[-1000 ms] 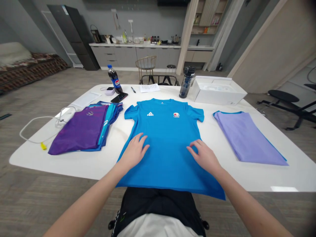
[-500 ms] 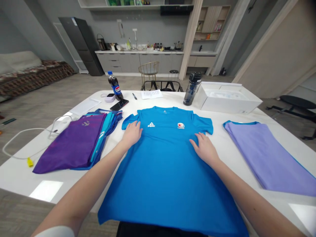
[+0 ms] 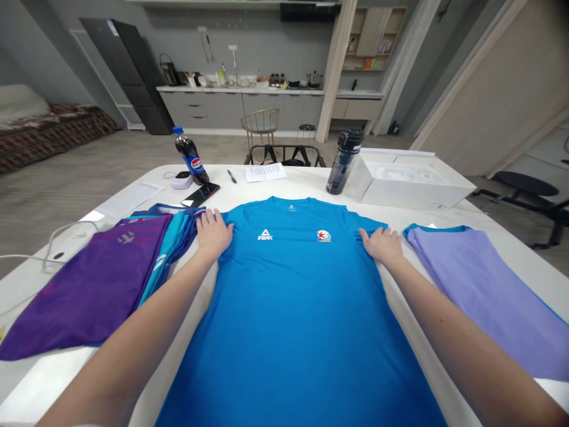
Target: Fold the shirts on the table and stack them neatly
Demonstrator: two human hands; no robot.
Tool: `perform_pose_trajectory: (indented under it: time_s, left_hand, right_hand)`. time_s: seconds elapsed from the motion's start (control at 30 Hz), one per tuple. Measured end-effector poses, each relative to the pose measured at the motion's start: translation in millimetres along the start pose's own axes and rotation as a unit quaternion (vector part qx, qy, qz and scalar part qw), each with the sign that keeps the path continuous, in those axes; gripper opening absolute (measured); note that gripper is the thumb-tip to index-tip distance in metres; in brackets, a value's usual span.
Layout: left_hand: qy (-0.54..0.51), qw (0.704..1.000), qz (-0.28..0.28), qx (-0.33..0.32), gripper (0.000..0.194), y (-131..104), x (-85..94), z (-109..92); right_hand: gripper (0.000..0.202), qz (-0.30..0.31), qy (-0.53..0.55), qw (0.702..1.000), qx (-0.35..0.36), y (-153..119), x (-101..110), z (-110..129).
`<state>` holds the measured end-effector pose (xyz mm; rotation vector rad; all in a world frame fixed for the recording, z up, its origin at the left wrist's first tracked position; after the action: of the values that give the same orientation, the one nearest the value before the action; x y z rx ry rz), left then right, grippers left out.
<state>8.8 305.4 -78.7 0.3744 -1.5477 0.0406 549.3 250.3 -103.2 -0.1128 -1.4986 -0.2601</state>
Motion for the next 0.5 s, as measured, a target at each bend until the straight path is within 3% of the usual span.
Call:
perform_pose_trajectory:
  time_s: [0.1, 0.17, 0.27, 0.37, 0.5]
  left_hand:
    - [-0.028, 0.992, 0.022, -0.119, 0.060, 7.9, 2.2, -36.3]
    - [-0.046, 0.988, 0.060, -0.135, 0.056, 21.7, -2.9, -50.2]
    - [-0.055, 0.990, 0.076, -0.103, 0.052, 48.4, -11.2, -56.9]
    - [-0.051, 0.996, 0.062, -0.034, 0.049, 71.1, -19.3, -52.7]
    - [-0.064, 0.995, 0.074, 0.031, 0.044, 87.5, -34.4, -48.4]
  right_hand:
    - [0.077, 0.006, 0.015, 0.991, 0.136, 16.6, 3.4, 44.6]
    - [0.068, 0.019, 0.045, 0.980, 0.193, 28.0, 2.5, 73.8]
    - [0.061, -0.015, 0.072, 0.990, 0.117, 47.8, 3.7, 90.0]
    - [0.055, -0.052, 0.065, 0.996, 0.013, 64.3, 3.8, 84.3]
    - [0.048, -0.060, 0.056, 0.997, 0.000, 82.8, -1.2, 73.1]
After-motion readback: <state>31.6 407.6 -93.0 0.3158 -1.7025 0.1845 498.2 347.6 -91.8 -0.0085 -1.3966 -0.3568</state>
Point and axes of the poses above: each hand's wrist, its own y-axis towards the middle knuckle, its own x-axis out of the back of the hand, z = x × y, the point moved 6 cm from there along y, towards the middle knuckle, and after that the axes turned 9 degrees about x, right-handed, at the moved point
